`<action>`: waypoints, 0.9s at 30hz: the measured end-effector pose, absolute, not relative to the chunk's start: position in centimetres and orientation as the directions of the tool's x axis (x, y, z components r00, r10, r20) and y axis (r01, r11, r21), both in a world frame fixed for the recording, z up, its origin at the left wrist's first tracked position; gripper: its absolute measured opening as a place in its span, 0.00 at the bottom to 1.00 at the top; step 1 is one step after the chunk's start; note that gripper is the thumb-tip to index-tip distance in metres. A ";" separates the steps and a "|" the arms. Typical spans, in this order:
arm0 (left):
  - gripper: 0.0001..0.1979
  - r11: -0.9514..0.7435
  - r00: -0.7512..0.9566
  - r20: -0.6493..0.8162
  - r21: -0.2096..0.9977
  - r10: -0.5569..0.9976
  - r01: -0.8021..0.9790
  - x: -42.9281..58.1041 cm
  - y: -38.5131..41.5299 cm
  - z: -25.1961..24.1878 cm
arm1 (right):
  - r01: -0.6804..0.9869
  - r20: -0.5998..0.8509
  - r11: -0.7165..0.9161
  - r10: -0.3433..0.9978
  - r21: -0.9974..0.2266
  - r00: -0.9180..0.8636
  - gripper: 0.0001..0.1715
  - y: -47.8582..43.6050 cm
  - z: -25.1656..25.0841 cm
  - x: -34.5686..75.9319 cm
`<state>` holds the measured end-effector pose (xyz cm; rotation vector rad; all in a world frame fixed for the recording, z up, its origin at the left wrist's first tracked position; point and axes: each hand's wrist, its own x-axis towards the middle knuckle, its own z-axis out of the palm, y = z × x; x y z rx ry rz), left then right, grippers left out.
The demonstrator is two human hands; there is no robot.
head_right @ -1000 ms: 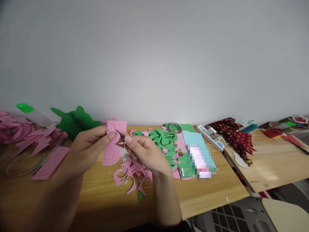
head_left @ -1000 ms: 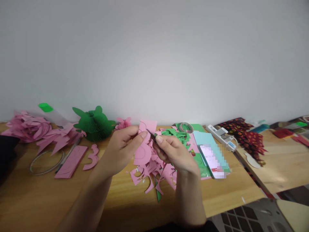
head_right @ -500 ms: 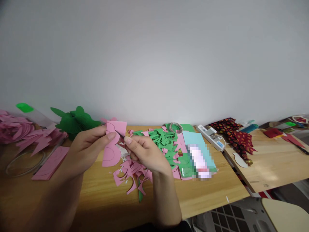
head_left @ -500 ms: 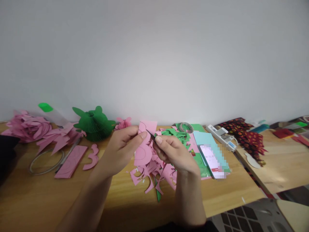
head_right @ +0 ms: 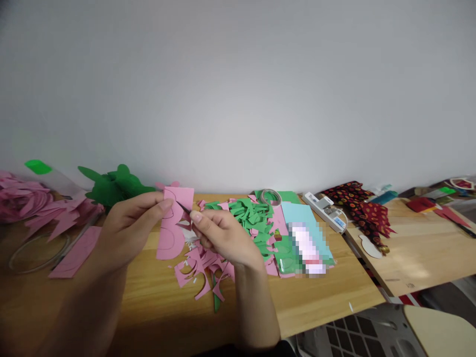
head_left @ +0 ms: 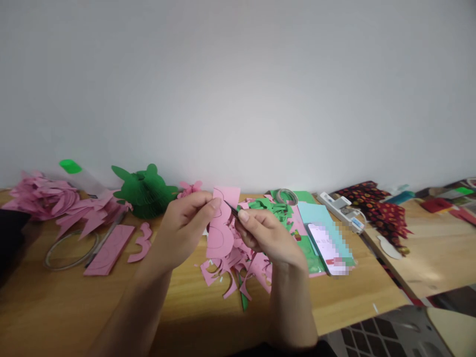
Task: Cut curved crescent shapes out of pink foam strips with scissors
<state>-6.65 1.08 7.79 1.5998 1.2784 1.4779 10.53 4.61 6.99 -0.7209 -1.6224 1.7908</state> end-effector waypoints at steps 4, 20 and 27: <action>0.16 -0.351 -0.078 0.380 0.903 0.922 0.249 -6.7 1.1 7.7 | -0.072 0.005 -0.055 0.757 -0.996 -0.653 0.29 4.5 7.0 10.5; 0.13 -0.199 -0.062 0.192 0.972 0.979 -0.129 -6.6 1.6 6.8 | -0.109 -0.006 -0.106 0.739 -0.988 -0.673 0.29 4.7 6.9 10.4; 0.13 -0.196 -0.046 0.191 0.968 0.980 -0.156 -6.7 1.4 6.7 | -0.116 -0.014 -0.123 0.740 -0.986 -0.672 0.28 4.7 6.9 10.4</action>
